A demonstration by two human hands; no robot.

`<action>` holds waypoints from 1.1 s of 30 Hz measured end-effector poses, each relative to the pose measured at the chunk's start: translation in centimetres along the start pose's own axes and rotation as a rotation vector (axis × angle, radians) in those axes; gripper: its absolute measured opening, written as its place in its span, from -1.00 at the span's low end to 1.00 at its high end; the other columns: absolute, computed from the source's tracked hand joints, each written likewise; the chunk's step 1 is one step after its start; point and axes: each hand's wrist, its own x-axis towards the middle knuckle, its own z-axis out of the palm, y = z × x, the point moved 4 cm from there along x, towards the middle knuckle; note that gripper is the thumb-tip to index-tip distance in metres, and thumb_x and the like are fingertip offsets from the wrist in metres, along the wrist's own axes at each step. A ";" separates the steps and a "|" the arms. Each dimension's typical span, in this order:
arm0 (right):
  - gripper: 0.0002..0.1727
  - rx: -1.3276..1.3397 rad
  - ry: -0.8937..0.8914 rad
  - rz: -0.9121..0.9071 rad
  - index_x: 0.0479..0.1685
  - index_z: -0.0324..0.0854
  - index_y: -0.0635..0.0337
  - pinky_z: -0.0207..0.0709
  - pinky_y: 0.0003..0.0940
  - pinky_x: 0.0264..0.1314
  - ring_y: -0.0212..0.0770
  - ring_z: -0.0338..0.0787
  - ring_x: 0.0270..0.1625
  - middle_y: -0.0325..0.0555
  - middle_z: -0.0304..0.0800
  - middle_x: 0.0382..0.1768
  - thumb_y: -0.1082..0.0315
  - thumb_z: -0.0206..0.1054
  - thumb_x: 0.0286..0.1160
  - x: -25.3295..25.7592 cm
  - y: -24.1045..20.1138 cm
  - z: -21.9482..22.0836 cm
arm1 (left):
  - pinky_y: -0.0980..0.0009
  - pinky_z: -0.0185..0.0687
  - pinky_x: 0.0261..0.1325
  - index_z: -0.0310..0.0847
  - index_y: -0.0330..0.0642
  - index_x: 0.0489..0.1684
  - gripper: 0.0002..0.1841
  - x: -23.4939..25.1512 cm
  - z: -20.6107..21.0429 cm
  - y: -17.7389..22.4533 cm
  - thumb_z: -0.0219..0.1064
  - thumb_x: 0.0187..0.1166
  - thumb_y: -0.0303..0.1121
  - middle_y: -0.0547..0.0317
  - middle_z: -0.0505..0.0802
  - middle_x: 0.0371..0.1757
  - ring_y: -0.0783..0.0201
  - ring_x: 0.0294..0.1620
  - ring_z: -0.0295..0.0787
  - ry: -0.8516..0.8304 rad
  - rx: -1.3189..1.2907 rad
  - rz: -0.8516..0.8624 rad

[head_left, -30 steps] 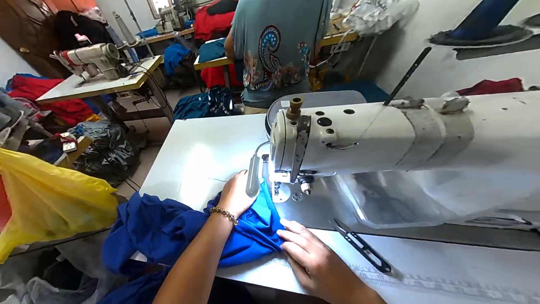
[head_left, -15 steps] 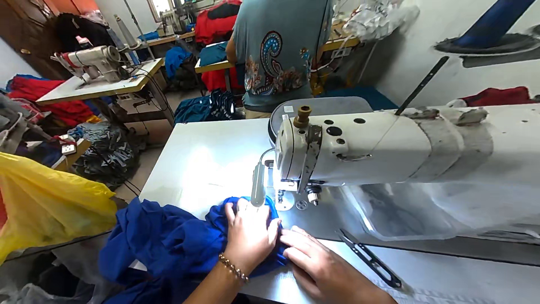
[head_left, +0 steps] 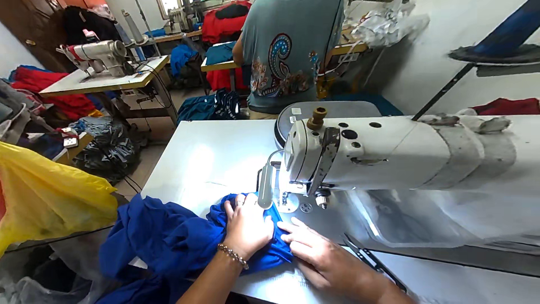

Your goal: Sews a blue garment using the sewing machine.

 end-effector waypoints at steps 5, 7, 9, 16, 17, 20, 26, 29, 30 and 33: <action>-0.77 0.167 -0.088 0.020 -0.48 0.64 0.15 0.21 0.19 0.74 -0.01 0.69 0.49 -0.06 0.87 -0.09 0.36 0.10 0.41 -0.2 0.5 -0.8 | -0.35 -0.09 0.63 0.56 0.34 0.55 -0.45 0.4 -0.3 -0.2 0.24 0.47 -0.10 0.24 0.63 0.53 0.02 0.71 0.28 -0.074 0.011 0.050; -0.76 0.212 -0.097 0.039 -0.56 0.63 0.12 0.11 0.23 0.79 -0.07 0.67 0.51 -0.13 0.87 -0.13 0.34 0.11 0.37 -0.1 0.9 -0.8 | -0.37 -0.03 0.56 0.55 0.42 0.55 -0.42 0.7 -0.3 -0.5 0.28 0.41 -0.06 0.23 0.64 0.53 -0.01 0.70 0.29 -0.055 0.035 0.079; -0.74 0.266 -0.104 0.070 -0.60 0.66 0.13 0.04 0.19 0.83 -0.11 0.63 0.54 -0.15 0.87 -0.14 0.35 0.12 0.35 0.0 1.2 -1.0 | -0.35 -0.01 0.54 0.54 0.48 0.56 -0.38 1.1 -0.5 -0.7 0.34 0.35 -0.01 0.25 0.62 0.54 0.02 0.68 0.29 -0.059 0.042 0.096; -0.75 0.172 -0.049 0.109 -0.64 0.67 0.04 0.13 0.17 0.81 -0.20 0.66 0.50 -0.27 0.86 -0.22 0.31 0.14 0.28 -0.1 2.2 -1.8 | -0.37 -0.03 0.53 0.54 0.34 0.59 -0.21 3.4 0.7 -1.5 0.40 0.14 0.15 0.24 0.63 0.48 0.09 0.60 0.37 0.006 -0.010 0.208; -0.75 0.161 -0.033 0.113 -0.65 0.68 0.04 0.11 0.17 0.81 -0.20 0.65 0.51 -0.27 0.86 -0.22 0.31 0.14 0.27 -0.2 2.4 -1.9 | -0.37 -0.02 0.52 0.53 0.32 0.61 -0.17 4.0 1.1 -1.6 0.40 0.12 0.18 0.22 0.63 0.49 0.09 0.59 0.38 0.021 -0.012 0.233; -0.76 0.122 -0.005 0.136 -0.68 0.66 0.01 0.08 0.19 0.82 -0.20 0.64 0.53 -0.29 0.86 -0.26 0.31 0.14 0.23 -0.3 2.7 -2.1 | -0.34 0.01 0.49 0.61 0.37 0.50 -0.18 6.0 2.1 -2.0 0.39 0.01 0.27 0.22 0.65 0.50 0.12 0.57 0.41 0.092 -0.058 0.315; -0.75 0.090 -0.021 0.116 -0.71 0.55 -0.03 0.08 0.24 0.81 -0.16 0.68 0.46 -0.31 0.77 -0.36 0.27 0.12 0.28 -0.9 1.6 -2.0 | -0.34 -0.03 0.56 0.60 0.23 0.51 -0.21 4.7 1.4 -1.2 0.42 0.09 0.18 0.17 0.66 0.47 0.09 0.58 0.40 0.048 -0.119 0.310; -0.76 0.093 -0.023 0.108 -0.72 0.54 -0.05 0.00 0.30 0.82 -0.15 0.66 0.48 -0.30 0.76 -0.37 0.27 0.13 0.27 -0.9 1.4 -1.9 | -0.36 -0.15 0.67 0.52 0.25 0.58 -0.20 3.8 1.3 -1.1 0.42 0.15 0.15 0.15 0.65 0.49 0.12 0.61 0.41 0.003 -0.140 0.272; -0.76 0.099 -0.021 0.109 -0.74 0.55 -0.05 -0.03 0.33 0.82 -0.14 0.66 0.47 -0.30 0.74 -0.38 0.28 0.14 0.24 -0.7 1.5 -1.8 | -0.37 -0.15 0.67 0.52 0.27 0.58 -0.20 4.1 1.6 -1.3 0.41 0.14 0.17 0.16 0.65 0.49 0.12 0.61 0.41 0.014 -0.144 0.275; -0.78 0.082 -0.011 0.116 -0.79 0.55 -0.02 0.02 0.37 0.79 -0.09 0.66 0.46 -0.27 0.72 -0.41 0.28 0.17 0.14 0.2 2.4 -1.7 | -0.37 0.01 0.54 0.64 0.29 0.46 -0.22 6.2 2.2 -2.0 0.36 0.07 0.29 0.23 0.65 0.49 0.11 0.59 0.41 0.086 -0.100 0.313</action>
